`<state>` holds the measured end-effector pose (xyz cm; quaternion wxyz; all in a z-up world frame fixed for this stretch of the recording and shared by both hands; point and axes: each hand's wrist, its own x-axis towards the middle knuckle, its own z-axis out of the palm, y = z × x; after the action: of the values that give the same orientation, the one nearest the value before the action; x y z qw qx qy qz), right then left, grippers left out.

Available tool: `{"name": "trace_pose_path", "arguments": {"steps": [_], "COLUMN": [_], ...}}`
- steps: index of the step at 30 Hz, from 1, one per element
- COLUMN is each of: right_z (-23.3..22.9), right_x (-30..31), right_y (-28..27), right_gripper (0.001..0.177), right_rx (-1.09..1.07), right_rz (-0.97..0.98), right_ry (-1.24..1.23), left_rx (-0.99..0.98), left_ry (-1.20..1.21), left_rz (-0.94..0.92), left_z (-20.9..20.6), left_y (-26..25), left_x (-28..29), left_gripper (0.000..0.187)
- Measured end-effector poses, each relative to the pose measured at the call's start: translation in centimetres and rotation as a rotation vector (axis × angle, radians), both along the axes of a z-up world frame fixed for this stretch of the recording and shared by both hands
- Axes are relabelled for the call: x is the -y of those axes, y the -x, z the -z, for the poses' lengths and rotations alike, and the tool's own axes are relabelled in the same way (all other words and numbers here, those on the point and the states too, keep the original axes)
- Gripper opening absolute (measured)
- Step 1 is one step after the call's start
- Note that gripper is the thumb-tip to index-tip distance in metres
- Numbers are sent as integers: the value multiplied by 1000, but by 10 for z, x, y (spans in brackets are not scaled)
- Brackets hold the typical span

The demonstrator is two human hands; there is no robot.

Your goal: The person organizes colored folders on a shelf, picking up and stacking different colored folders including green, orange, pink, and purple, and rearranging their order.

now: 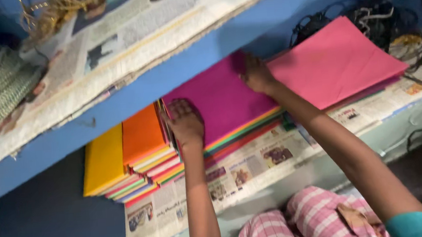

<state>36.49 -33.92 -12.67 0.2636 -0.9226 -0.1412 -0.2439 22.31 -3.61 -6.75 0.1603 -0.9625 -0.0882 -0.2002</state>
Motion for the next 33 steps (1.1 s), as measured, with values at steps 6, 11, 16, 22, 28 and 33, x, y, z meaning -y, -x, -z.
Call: {"name": "trace_pose_path", "arguments": {"steps": [6, 11, 16, 22, 28, 33], "right_z": [-54, -66, -78, -60, -30, -16], "right_x": [-117, -127, -39, 9, 67, 181], "right_y": [-5, 6, 13, 113, 215, 230], "right_gripper": [70, 77, 100, 89, 50, 27], "right_rx": [-235, -361, -398, 85, 323, 221], "right_rz": [-385, -130, 261, -292, -111, -59], "right_ry": [205, 357, 268, 184, 78, 223], "left_rx": [-221, -284, -171, -18, 325, 327], "left_ry": [262, 450, 339, 444, 413, 75], "left_rz": [251, 56, -49, 678, 485, 56], "left_z": [-20, 6, 20, -8, -4, -38], "left_y": [-79, -107, -93, 31, 130, 205], "left_x": [0, -8, -37, -1, 6, 25], "left_gripper": [72, 71, 78, 65, 53, 40]}}
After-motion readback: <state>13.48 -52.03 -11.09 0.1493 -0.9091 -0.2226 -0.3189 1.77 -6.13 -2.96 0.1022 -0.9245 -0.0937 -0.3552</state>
